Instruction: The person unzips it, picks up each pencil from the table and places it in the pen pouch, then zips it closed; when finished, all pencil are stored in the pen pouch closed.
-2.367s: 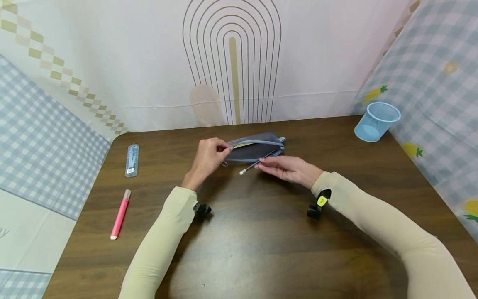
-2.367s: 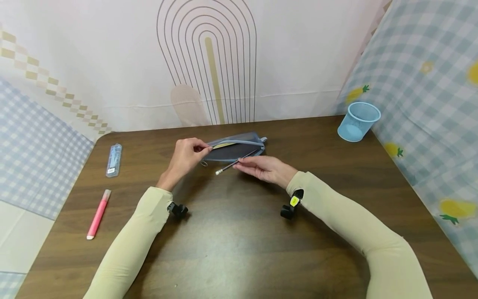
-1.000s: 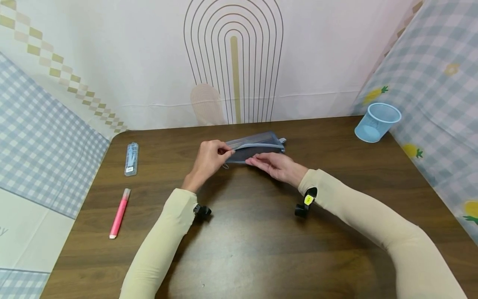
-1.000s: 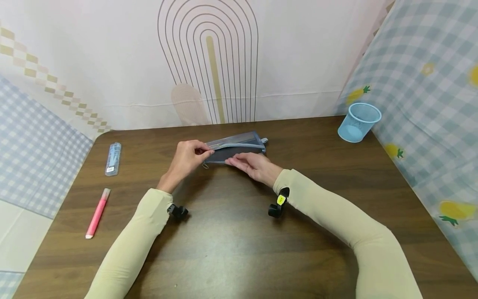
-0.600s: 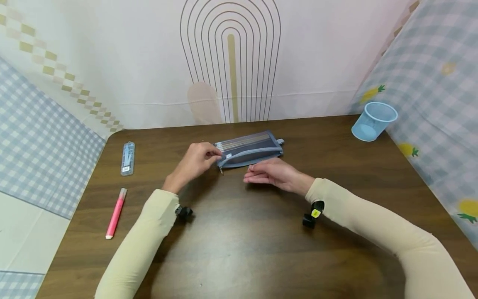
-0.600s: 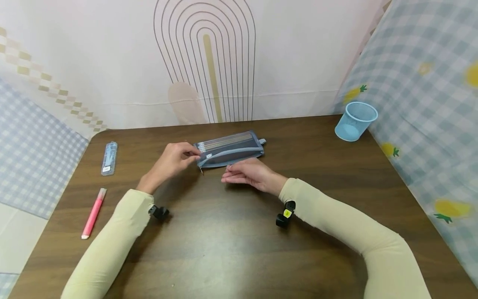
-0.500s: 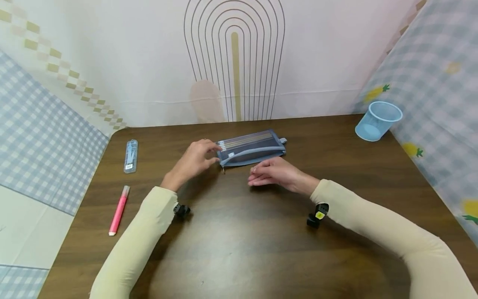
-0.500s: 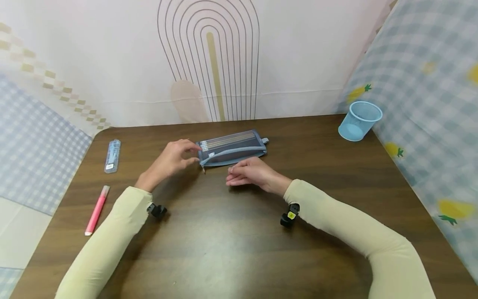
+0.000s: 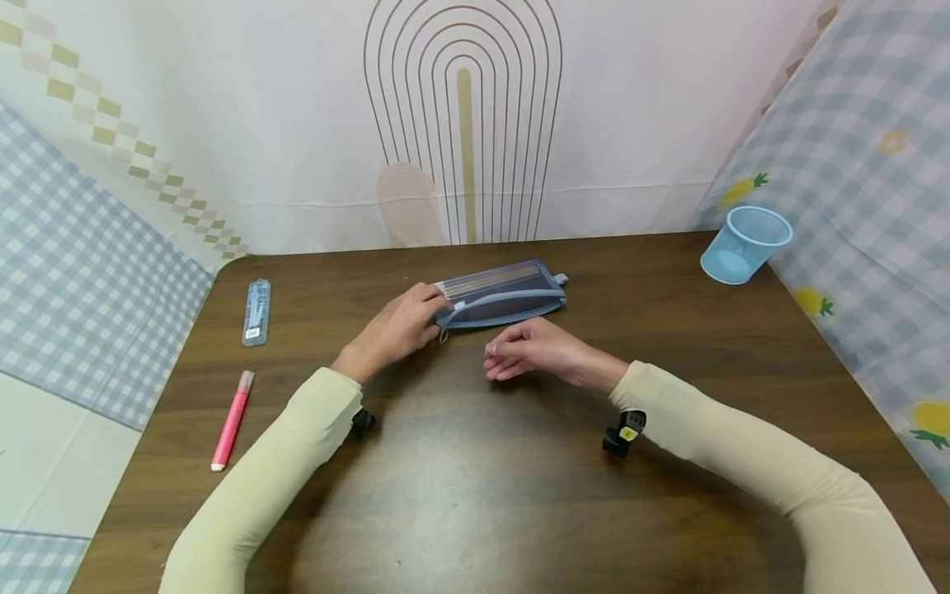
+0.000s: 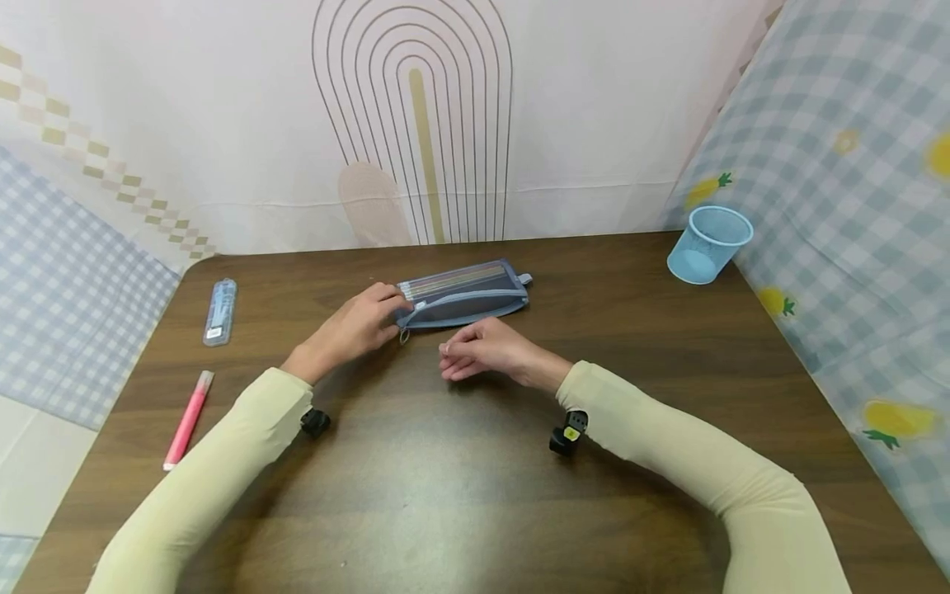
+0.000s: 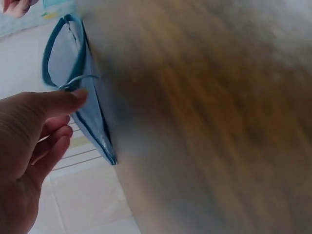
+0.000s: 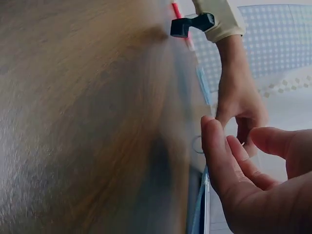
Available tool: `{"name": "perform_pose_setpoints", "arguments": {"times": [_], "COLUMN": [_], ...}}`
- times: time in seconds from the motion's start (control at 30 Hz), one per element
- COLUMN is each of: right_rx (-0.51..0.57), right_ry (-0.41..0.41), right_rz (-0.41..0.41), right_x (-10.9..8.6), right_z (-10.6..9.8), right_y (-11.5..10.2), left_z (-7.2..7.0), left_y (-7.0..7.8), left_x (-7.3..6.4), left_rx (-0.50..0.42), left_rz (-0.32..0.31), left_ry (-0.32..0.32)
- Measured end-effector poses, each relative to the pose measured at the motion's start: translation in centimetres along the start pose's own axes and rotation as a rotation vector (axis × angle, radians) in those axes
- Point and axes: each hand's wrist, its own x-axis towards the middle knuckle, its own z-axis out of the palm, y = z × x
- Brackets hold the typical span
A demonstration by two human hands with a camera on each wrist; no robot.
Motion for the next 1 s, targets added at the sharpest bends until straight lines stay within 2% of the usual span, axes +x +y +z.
{"name": "perform_pose_setpoints", "arguments": {"times": [0.1, 0.2, 0.27, 0.33, 0.4, 0.5, 0.6, 0.7, 0.77, 0.87, 1.0], "right_rx": [-0.156, -0.436, -0.626, -0.769, -0.859, -0.918, -0.936, -0.941, -0.908, -0.744, -0.445], "right_ry": [0.048, 0.117, 0.161, 0.186, 0.197, 0.210, 0.253, 0.347, 0.411, 0.497, 0.588], "right_rz": [-0.101, -0.263, -0.364, -0.439, -0.486, -0.507, -0.526, -0.579, -0.618, -0.624, -0.507], "right_x": [0.4, 1.2, 1.8, 2.6, 3.4, 4.2, 4.5, 4.4, 4.4, 4.4, 4.1], "right_z": [0.4, 1.1, 1.5, 2.0, 2.4, 2.8, 3.1, 3.3, 3.3, 3.0, 1.7], "right_y": [0.1, -0.1, -0.3, -0.5, -0.5, -0.3, -0.1, -0.1, -0.1, -0.3, -0.8], "left_z": [-0.4, -1.0, -1.3, -1.3, -1.2, -1.0, -0.9, -0.9, -1.0, -1.2, -1.4], "left_y": [0.0, 0.0, 0.2, 0.4, 0.7, 1.0, 1.1, 1.2, 1.3, 1.5, 1.7], "left_x": [-0.1, -0.1, 0.0, 0.0, 0.1, 0.1, 0.0, 0.0, 0.0, -0.2, -0.6], "left_rx": [-0.019, -0.044, -0.061, -0.077, -0.095, -0.106, -0.097, -0.084, -0.077, -0.077, -0.062], "left_rz": [-0.007, -0.008, -0.015, -0.023, -0.035, -0.046, -0.039, -0.017, -0.005, -0.009, -0.030], "left_ry": [0.075, 0.137, 0.157, 0.161, 0.161, 0.155, 0.151, 0.154, 0.167, 0.210, 0.257]}}
